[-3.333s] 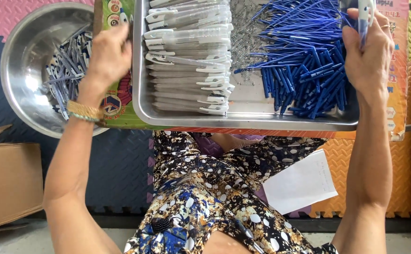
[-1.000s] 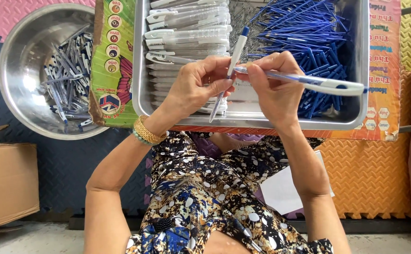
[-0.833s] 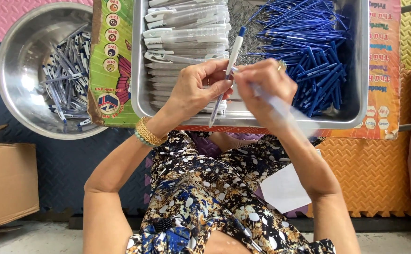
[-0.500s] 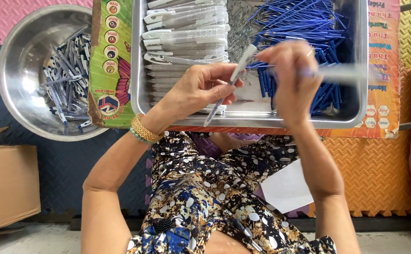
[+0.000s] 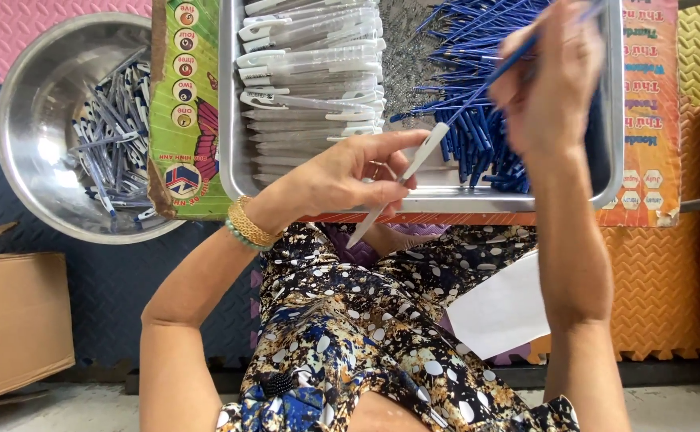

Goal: Assembling ballpoint pens by inserting ink refills into pen bodies and organizing them in a tray.

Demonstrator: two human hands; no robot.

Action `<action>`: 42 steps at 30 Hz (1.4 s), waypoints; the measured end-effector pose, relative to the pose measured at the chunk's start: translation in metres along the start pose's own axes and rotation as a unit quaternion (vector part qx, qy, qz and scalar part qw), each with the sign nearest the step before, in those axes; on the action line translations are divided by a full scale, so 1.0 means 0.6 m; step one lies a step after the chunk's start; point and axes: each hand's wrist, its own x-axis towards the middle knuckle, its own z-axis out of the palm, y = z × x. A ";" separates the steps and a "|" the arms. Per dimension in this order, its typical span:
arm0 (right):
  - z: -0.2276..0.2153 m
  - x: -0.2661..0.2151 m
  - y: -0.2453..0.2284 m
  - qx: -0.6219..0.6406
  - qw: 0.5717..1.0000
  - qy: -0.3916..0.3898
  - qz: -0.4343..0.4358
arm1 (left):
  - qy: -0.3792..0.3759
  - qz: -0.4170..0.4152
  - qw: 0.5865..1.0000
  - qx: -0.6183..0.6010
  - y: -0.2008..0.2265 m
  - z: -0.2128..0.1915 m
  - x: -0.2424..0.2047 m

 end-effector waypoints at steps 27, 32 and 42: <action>-0.056 0.017 0.000 -0.020 0.994 0.039 0.095 | 0.005 -0.150 0.968 0.203 0.124 -0.056 0.038; -0.058 0.027 -0.002 -0.201 0.976 0.018 -0.078 | 0.006 -0.076 0.855 0.513 0.152 -0.074 0.102; -0.030 0.032 -0.023 -0.425 0.859 -0.065 -0.278 | 0.017 -0.071 0.406 0.911 0.112 -0.017 0.203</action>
